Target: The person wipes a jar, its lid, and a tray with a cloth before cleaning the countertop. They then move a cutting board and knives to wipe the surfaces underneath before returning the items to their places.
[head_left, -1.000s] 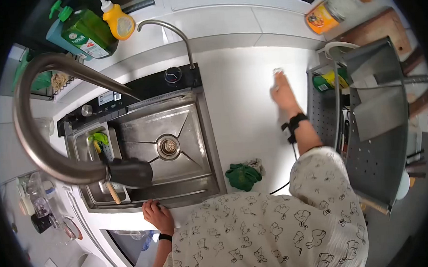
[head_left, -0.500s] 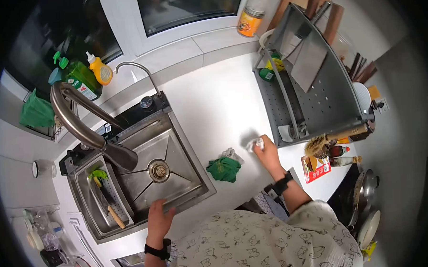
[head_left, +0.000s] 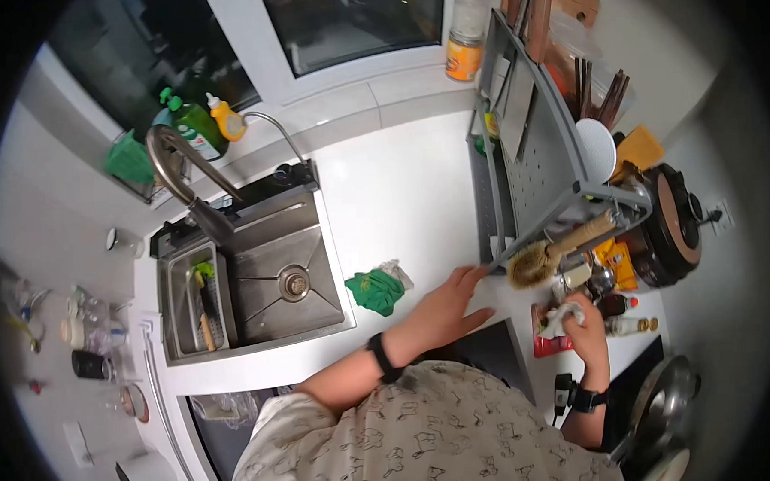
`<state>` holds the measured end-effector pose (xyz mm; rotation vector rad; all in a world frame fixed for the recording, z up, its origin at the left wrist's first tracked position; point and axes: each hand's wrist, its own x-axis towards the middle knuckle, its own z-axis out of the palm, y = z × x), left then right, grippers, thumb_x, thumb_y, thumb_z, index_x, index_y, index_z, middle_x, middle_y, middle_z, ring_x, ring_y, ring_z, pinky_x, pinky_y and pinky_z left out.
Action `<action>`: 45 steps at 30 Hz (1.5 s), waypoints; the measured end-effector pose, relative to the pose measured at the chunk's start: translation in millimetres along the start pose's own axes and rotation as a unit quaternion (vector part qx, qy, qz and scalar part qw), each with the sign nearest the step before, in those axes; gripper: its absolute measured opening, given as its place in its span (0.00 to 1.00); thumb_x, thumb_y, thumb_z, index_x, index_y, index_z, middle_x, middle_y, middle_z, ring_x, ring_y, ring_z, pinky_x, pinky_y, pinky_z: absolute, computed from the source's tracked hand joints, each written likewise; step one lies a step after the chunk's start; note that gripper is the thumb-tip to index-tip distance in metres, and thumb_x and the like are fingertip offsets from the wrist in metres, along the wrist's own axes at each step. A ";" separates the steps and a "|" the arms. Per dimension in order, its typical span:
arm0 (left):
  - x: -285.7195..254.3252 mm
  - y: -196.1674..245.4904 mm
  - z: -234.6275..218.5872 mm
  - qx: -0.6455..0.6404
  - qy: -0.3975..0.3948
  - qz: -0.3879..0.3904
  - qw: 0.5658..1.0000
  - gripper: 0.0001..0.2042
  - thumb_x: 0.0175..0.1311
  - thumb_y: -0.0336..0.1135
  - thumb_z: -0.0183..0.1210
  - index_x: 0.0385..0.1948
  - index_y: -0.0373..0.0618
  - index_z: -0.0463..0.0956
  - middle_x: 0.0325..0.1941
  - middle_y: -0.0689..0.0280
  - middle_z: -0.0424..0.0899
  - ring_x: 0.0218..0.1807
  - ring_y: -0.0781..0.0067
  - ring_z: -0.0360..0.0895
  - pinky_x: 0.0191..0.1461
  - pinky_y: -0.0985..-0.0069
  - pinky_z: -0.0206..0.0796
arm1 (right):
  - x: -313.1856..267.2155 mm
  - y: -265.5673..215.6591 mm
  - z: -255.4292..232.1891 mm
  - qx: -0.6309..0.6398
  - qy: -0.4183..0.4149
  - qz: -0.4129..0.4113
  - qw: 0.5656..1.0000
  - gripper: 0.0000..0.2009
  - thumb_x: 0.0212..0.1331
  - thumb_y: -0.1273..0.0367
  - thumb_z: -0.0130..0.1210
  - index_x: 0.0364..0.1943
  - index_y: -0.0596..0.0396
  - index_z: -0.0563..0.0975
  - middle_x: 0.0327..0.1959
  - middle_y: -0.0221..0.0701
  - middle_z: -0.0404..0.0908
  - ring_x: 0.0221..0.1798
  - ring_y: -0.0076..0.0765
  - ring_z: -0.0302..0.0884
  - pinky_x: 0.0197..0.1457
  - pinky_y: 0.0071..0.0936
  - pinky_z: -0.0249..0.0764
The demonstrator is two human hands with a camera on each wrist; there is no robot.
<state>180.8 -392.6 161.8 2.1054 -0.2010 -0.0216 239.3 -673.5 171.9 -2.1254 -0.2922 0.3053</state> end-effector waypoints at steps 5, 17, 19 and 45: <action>72.3 -0.6 46.4 0.014 0.118 -0.030 0.992 0.29 0.56 0.42 0.60 0.57 0.39 0.60 0.48 0.48 0.73 0.39 0.49 0.77 0.41 0.61 0.70 | 17.0 36.2 -29.0 0.112 0.163 -0.041 0.979 0.16 0.45 0.80 0.41 0.42 0.58 0.69 0.35 0.27 0.68 0.39 0.23 0.66 0.45 0.18 0.65; 100.1 -27.5 49.5 0.213 0.102 -0.035 0.971 0.17 0.63 0.48 0.51 0.36 0.40 0.69 0.29 0.55 0.78 0.27 0.50 0.77 0.29 0.60 0.69 | 74.3 128.5 -30.8 -0.107 0.079 0.036 0.990 0.31 0.56 0.70 0.47 0.67 0.50 0.54 0.61 0.47 0.65 0.62 0.44 0.64 0.64 0.37 0.57; 93.7 -32.3 36.0 0.205 0.119 -0.035 0.971 0.17 0.63 0.48 0.51 0.35 0.41 0.69 0.27 0.56 0.77 0.26 0.51 0.77 0.27 0.61 0.69 | 79.7 131.6 -23.9 -0.140 0.027 0.078 0.987 0.30 0.61 0.62 0.50 0.68 0.44 0.54 0.58 0.48 0.70 0.59 0.44 0.68 0.62 0.44 0.60; 94.8 -170.0 -230.8 0.194 0.254 -0.053 0.946 0.08 0.56 0.33 0.55 0.34 0.45 0.80 0.31 0.53 0.81 0.36 0.50 0.79 0.38 0.65 0.69 | 182.9 16.7 56.1 -0.097 -0.106 0.040 0.989 0.31 0.52 0.69 0.50 0.63 0.63 0.59 0.58 0.51 0.69 0.51 0.43 0.74 0.56 0.26 0.66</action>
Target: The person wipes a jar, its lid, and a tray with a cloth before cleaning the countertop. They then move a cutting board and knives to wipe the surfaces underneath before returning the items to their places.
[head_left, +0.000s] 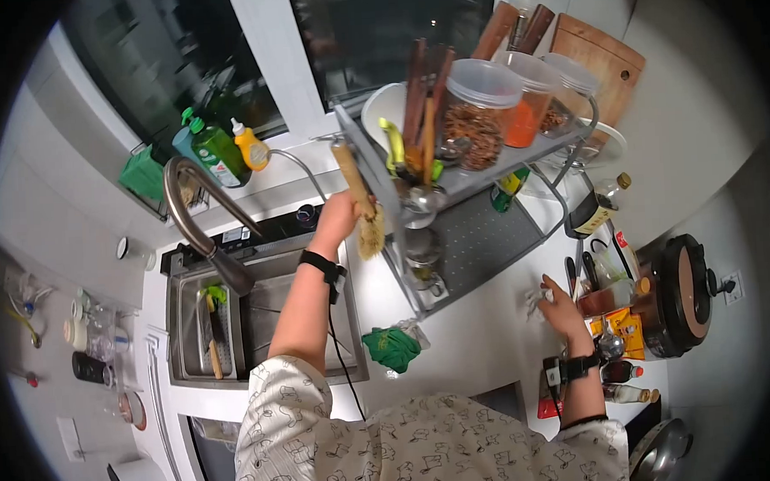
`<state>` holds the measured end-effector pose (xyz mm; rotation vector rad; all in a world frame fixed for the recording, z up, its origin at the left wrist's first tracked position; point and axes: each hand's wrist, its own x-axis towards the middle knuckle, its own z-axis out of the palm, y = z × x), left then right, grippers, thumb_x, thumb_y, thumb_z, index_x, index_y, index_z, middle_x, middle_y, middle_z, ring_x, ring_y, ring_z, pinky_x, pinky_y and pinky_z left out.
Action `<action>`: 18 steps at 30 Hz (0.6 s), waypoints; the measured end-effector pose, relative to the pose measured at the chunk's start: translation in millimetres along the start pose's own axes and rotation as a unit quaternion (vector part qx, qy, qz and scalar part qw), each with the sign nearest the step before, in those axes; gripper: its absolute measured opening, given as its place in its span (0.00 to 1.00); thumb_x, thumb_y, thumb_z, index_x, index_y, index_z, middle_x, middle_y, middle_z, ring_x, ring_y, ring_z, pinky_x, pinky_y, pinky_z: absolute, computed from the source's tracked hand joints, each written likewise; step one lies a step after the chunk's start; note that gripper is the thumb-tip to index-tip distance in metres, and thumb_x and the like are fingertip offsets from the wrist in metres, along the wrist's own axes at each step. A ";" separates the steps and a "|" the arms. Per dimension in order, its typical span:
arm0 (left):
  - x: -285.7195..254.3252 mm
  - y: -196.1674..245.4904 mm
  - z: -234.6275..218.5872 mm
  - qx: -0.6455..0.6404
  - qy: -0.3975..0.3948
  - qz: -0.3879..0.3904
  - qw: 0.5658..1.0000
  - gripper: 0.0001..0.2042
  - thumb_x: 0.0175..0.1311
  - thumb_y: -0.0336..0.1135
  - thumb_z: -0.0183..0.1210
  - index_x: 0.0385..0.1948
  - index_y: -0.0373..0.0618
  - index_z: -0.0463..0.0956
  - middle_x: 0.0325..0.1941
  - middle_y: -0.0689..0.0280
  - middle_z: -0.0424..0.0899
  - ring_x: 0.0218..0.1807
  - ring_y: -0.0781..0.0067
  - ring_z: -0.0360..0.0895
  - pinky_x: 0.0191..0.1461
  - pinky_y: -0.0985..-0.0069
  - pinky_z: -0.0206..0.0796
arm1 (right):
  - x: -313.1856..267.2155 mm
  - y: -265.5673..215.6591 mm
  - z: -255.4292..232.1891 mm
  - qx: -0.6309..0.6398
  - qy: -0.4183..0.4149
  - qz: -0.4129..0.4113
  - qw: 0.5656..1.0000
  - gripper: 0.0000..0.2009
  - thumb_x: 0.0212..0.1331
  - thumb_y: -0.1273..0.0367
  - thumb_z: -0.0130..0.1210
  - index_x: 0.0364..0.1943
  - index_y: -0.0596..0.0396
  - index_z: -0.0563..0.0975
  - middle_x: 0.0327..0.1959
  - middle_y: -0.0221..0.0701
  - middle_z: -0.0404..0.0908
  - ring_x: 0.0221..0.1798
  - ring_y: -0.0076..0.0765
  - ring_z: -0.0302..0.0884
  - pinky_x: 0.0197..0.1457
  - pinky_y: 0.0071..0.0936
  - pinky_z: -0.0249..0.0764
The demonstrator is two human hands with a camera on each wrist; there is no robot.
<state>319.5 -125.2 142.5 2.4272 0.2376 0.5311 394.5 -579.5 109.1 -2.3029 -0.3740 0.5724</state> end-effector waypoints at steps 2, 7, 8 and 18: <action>19.9 -38.0 6.8 -0.010 0.053 0.045 0.998 0.06 0.54 0.30 0.55 0.31 0.38 0.77 0.30 0.47 0.79 0.37 0.44 0.76 0.38 0.62 0.69 | 19.6 -1.4 -2.6 0.056 -0.005 0.046 0.997 0.32 0.53 0.68 0.50 0.64 0.64 0.58 0.57 0.52 0.69 0.52 0.44 0.74 0.56 0.25 0.66; 77.3 -112.9 17.1 -0.170 0.157 0.003 0.973 0.11 0.53 0.34 0.54 0.30 0.34 0.76 0.28 0.46 0.79 0.34 0.45 0.79 0.35 0.63 0.68 | 82.8 35.4 15.3 0.122 0.051 0.062 0.989 0.35 0.54 0.66 0.51 0.66 0.61 0.53 0.56 0.52 0.68 0.51 0.38 0.72 0.54 0.26 0.67; 80.9 -119.0 20.4 -0.250 0.171 -0.015 0.953 0.12 0.56 0.35 0.52 0.32 0.33 0.76 0.28 0.48 0.81 0.32 0.56 0.80 0.36 0.65 0.68 | 98.1 39.5 16.7 0.069 0.116 0.026 0.990 0.35 0.54 0.65 0.52 0.65 0.64 0.53 0.56 0.56 0.68 0.53 0.46 0.71 0.56 0.30 0.66; -57.7 -43.1 47.8 -0.357 0.243 -0.245 0.868 0.31 0.69 0.57 0.37 0.62 0.38 0.59 0.61 0.57 0.68 0.64 0.63 0.63 0.66 0.69 0.51 | 168.3 15.6 3.5 0.046 0.213 -0.082 0.973 0.20 0.65 0.56 0.44 0.30 0.63 0.74 0.23 0.46 0.78 0.31 0.52 0.77 0.35 0.40 0.69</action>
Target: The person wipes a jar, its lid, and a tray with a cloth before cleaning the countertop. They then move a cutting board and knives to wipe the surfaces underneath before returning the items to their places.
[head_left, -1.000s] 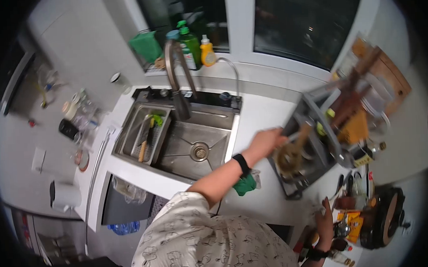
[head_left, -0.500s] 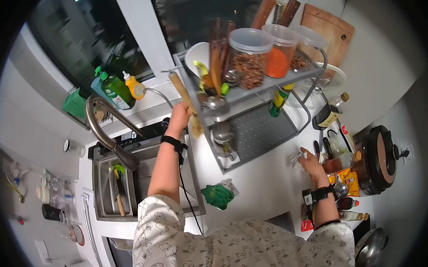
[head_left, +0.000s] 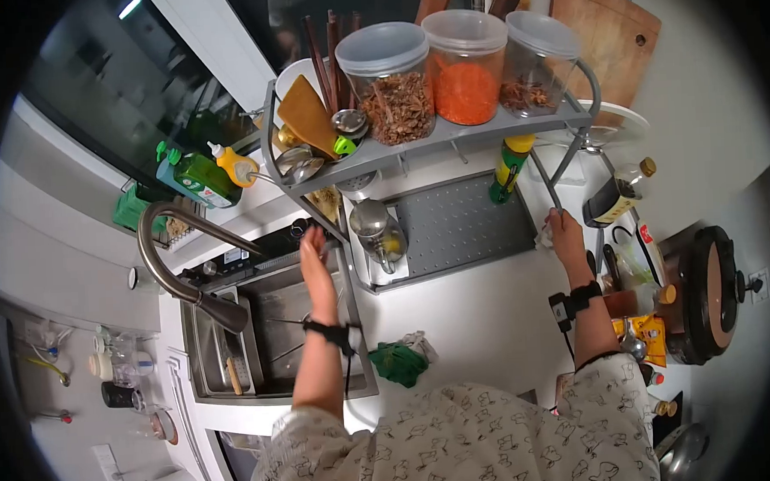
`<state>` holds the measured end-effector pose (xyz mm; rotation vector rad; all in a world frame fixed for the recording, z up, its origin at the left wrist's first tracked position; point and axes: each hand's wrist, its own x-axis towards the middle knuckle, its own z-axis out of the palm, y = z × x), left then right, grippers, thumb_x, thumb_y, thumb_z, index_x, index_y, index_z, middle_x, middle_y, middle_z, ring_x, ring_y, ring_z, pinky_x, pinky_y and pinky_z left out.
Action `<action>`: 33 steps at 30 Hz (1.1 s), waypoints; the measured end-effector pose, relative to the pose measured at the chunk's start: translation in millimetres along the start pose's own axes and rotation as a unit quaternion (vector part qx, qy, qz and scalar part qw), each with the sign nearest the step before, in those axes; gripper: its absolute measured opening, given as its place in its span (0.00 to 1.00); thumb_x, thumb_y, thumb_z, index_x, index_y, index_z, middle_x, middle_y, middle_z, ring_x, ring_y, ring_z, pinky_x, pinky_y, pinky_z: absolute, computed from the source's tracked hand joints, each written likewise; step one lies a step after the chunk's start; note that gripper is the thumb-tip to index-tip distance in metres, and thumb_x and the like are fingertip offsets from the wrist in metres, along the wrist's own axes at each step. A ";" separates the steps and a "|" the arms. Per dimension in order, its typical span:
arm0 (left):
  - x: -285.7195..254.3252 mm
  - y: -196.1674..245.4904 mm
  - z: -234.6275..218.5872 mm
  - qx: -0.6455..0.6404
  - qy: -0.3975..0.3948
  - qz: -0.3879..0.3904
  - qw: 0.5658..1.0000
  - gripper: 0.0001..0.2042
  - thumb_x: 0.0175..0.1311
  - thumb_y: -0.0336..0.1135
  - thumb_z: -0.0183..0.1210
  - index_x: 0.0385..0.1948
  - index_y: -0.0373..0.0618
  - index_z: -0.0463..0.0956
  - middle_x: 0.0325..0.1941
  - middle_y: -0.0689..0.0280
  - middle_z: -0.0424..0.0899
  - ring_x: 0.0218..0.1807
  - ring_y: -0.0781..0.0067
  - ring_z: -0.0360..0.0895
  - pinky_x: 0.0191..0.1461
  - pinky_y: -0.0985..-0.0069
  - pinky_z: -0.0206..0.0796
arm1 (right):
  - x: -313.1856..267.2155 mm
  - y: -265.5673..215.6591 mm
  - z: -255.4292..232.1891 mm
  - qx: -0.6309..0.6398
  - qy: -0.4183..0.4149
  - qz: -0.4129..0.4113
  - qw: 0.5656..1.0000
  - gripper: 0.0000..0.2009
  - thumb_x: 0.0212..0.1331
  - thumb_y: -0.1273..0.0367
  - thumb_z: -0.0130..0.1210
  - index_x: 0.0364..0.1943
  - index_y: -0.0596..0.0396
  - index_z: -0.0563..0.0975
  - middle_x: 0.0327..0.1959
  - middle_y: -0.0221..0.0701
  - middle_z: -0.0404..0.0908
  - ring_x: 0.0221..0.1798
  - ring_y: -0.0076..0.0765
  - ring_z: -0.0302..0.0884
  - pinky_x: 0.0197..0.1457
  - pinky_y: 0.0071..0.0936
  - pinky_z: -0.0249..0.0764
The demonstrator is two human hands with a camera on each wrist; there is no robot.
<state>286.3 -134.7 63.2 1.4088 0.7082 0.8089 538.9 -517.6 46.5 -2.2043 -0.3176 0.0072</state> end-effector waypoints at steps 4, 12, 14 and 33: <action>-88.0 -38.4 23.2 0.194 -0.105 0.127 0.967 0.30 0.68 0.50 0.44 0.62 0.35 0.51 0.62 0.51 0.61 0.66 0.58 0.57 0.69 0.67 0.44 | -10.2 -24.8 -3.8 -0.025 0.013 0.032 0.999 0.22 0.67 0.54 0.41 0.30 0.61 0.74 0.23 0.44 0.78 0.28 0.49 0.77 0.32 0.38 0.70; -52.3 -50.6 53.0 0.168 -0.032 0.053 0.984 0.28 0.61 0.40 0.57 0.53 0.37 0.50 0.48 0.54 0.68 0.52 0.64 0.65 0.59 0.69 0.54 | 26.2 -14.4 17.6 -0.049 0.041 -0.010 0.998 0.21 0.67 0.54 0.39 0.29 0.59 0.68 0.22 0.47 0.74 0.30 0.59 0.72 0.34 0.46 0.67; -42.5 -50.0 56.5 0.182 -0.029 0.073 0.980 0.27 0.61 0.40 0.58 0.52 0.37 0.51 0.46 0.56 0.69 0.49 0.65 0.66 0.57 0.69 0.56 | 34.2 -15.4 21.4 -0.021 0.022 0.038 0.999 0.21 0.67 0.54 0.38 0.29 0.59 0.68 0.22 0.46 0.74 0.30 0.58 0.73 0.34 0.46 0.67; -35.9 -42.0 76.6 0.159 -0.035 0.043 0.986 0.23 0.58 0.34 0.60 0.46 0.40 0.53 0.31 0.66 0.68 0.33 0.76 0.66 0.39 0.76 0.62 | 69.4 -28.9 -27.5 0.118 0.008 0.001 0.993 0.22 0.59 0.57 0.53 0.49 0.59 0.68 0.39 0.41 0.79 0.38 0.45 0.79 0.40 0.35 0.74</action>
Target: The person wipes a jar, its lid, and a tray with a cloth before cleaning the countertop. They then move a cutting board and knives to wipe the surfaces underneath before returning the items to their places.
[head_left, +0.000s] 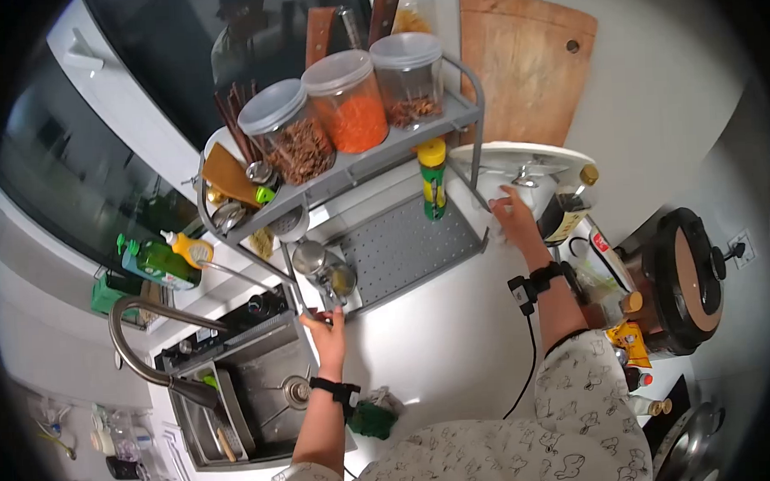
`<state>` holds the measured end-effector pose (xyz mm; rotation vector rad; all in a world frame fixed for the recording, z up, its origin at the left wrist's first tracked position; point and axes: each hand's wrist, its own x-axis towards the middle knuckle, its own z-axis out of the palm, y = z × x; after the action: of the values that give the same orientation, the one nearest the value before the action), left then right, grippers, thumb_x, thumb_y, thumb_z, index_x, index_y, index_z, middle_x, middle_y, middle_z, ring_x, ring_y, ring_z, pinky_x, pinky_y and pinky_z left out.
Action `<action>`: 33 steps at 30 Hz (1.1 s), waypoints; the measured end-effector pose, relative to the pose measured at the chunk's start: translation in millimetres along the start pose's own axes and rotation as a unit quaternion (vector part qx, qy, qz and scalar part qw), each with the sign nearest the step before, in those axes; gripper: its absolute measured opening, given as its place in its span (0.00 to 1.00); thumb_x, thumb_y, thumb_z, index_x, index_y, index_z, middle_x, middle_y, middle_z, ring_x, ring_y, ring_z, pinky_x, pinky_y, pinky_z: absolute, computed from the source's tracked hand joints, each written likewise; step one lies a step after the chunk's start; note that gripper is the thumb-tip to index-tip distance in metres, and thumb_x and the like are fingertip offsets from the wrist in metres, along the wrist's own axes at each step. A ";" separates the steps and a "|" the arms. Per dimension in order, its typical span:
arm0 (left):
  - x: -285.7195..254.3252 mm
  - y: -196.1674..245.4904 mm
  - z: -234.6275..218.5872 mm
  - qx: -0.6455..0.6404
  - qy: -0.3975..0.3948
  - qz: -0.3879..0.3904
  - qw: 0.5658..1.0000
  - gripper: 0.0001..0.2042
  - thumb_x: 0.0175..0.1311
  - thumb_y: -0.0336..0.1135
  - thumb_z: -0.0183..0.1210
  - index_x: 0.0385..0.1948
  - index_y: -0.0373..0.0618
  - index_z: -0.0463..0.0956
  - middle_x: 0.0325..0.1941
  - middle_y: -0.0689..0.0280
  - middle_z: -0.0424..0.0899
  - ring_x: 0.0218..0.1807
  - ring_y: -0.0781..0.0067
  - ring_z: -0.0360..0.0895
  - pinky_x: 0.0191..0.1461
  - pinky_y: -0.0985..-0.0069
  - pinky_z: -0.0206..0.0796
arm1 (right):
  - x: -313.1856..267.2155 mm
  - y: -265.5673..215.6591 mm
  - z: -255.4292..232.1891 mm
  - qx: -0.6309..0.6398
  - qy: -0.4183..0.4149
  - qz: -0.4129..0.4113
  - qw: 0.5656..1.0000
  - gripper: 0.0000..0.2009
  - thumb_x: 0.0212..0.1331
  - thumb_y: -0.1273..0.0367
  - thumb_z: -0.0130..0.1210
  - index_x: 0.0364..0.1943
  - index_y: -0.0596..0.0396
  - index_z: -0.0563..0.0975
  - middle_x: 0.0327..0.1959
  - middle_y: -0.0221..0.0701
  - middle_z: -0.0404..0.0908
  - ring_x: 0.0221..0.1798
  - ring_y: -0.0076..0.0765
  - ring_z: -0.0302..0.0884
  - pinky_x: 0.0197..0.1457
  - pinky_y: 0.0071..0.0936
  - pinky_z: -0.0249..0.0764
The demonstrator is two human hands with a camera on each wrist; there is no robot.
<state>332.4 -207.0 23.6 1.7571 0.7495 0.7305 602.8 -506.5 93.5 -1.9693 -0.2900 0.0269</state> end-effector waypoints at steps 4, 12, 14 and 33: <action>-1.8 3.9 -5.2 0.061 0.006 0.016 0.998 0.22 0.58 0.34 0.60 0.45 0.39 0.54 0.27 0.67 0.67 0.29 0.77 0.65 0.35 0.76 0.62 | 32.7 6.8 -33.0 -0.156 0.136 0.021 0.978 0.27 0.54 0.53 0.56 0.49 0.62 0.68 0.40 0.49 0.79 0.40 0.53 0.79 0.42 0.41 0.75; 2.1 -0.8 -10.8 0.108 -0.004 0.041 0.993 0.22 0.58 0.36 0.60 0.45 0.40 0.55 0.29 0.65 0.68 0.29 0.75 0.67 0.35 0.75 0.62 | 59.7 -23.7 -40.7 -0.363 0.089 0.138 0.917 0.21 0.53 0.54 0.54 0.37 0.60 0.80 0.38 0.51 0.80 0.45 0.53 0.78 0.49 0.43 0.73; 3.9 -7.6 -12.0 0.114 -0.006 0.047 0.992 0.22 0.59 0.36 0.60 0.45 0.40 0.55 0.27 0.65 0.69 0.29 0.74 0.68 0.35 0.74 0.63 | 68.1 -13.4 -36.5 -0.371 0.085 0.145 0.913 0.19 0.50 0.56 0.54 0.37 0.58 0.81 0.39 0.50 0.80 0.46 0.52 0.78 0.50 0.42 0.73; 2.7 8.1 -27.3 0.195 -0.025 0.046 0.979 0.25 0.60 0.38 0.59 0.51 0.38 0.53 0.30 0.58 0.74 0.32 0.61 0.73 0.39 0.65 0.65 | 95.0 57.1 -79.4 -0.177 -0.017 0.109 0.978 0.12 0.47 0.65 0.59 0.28 0.62 0.76 0.18 0.31 0.74 0.18 0.27 0.70 0.20 0.28 0.65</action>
<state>314.1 -191.3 39.0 2.1687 0.8204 0.6269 717.8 -579.1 85.0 -2.3505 -0.1031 0.1602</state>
